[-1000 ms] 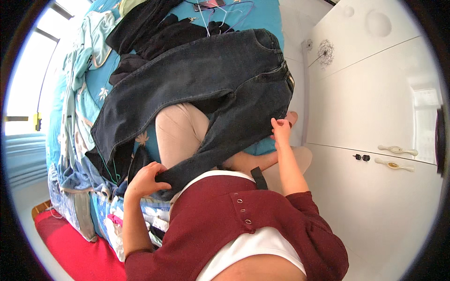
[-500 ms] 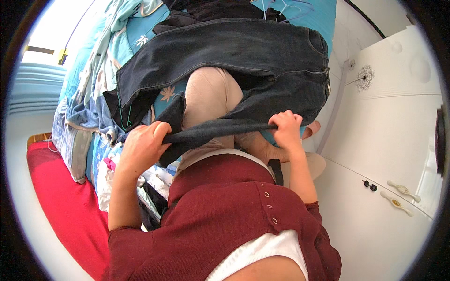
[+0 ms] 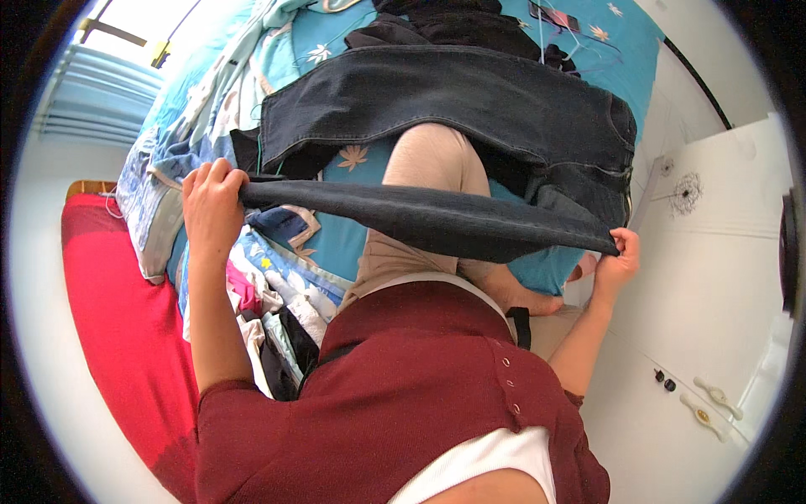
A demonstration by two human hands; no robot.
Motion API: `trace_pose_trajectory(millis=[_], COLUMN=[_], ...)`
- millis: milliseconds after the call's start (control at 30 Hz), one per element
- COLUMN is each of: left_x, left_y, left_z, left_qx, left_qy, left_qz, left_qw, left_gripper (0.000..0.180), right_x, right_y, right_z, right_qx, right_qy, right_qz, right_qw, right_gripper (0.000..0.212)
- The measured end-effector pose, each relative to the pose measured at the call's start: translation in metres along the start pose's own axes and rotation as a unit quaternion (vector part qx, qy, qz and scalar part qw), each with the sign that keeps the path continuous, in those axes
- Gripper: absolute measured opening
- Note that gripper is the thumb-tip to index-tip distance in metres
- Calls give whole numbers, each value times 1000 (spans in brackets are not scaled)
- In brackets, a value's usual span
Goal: The person sits on a bed and folds several pieces of clothing, including black pants and dark denim jeans. They smooth out the garments, fold them into neat rectangles, and place them in a growing pile on the bed.
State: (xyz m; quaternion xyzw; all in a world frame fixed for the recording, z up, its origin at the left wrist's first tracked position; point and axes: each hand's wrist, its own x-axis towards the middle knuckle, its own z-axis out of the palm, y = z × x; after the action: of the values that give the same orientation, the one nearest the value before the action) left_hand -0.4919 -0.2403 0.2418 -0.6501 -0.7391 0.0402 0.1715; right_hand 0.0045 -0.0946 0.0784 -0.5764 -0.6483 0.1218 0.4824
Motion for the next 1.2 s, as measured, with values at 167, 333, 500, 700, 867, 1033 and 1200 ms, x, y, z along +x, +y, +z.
trace_pose_trajectory(millis=[167, 333, 500, 700, 867, 1033, 1200], left_x=[-6, -14, -20, -15, -9, -21, -27], left_y=[-37, -51, -20, 39, 82, 85, 86], left_z=[40, 61, 67, 40, -1, -8, -13], left_qx=[-181, -273, -353, -525, -378, -297, -301], left_qy=[-17, 18, 99, 188, 266, 290, 260], left_qz=[-86, -211, -263, -230, -122, -45, -18], left_qw=[980, 938, 892, 798, 878, 909, 917], left_gripper=[17, 25, 22, 29, 30, 28, 23], right_x=[9, 14, 15, 18, -16, -52, -55], right_y=[12, 24, -8, -152, -247, -242, -251], right_z=[-3, 0, 7, 67, 130, 161, 163], right_qx=[18, 59, -9, 139, 147, 171, 269], right_qy=[-105, -143, -253, -393, -327, -277, -235], right_qz=[28, 103, 108, -182, -333, -305, -254], right_qw=[994, 983, 961, 890, 872, 895, 899], right_gripper=[40, 38, 41, 61, 65, 25, 18])
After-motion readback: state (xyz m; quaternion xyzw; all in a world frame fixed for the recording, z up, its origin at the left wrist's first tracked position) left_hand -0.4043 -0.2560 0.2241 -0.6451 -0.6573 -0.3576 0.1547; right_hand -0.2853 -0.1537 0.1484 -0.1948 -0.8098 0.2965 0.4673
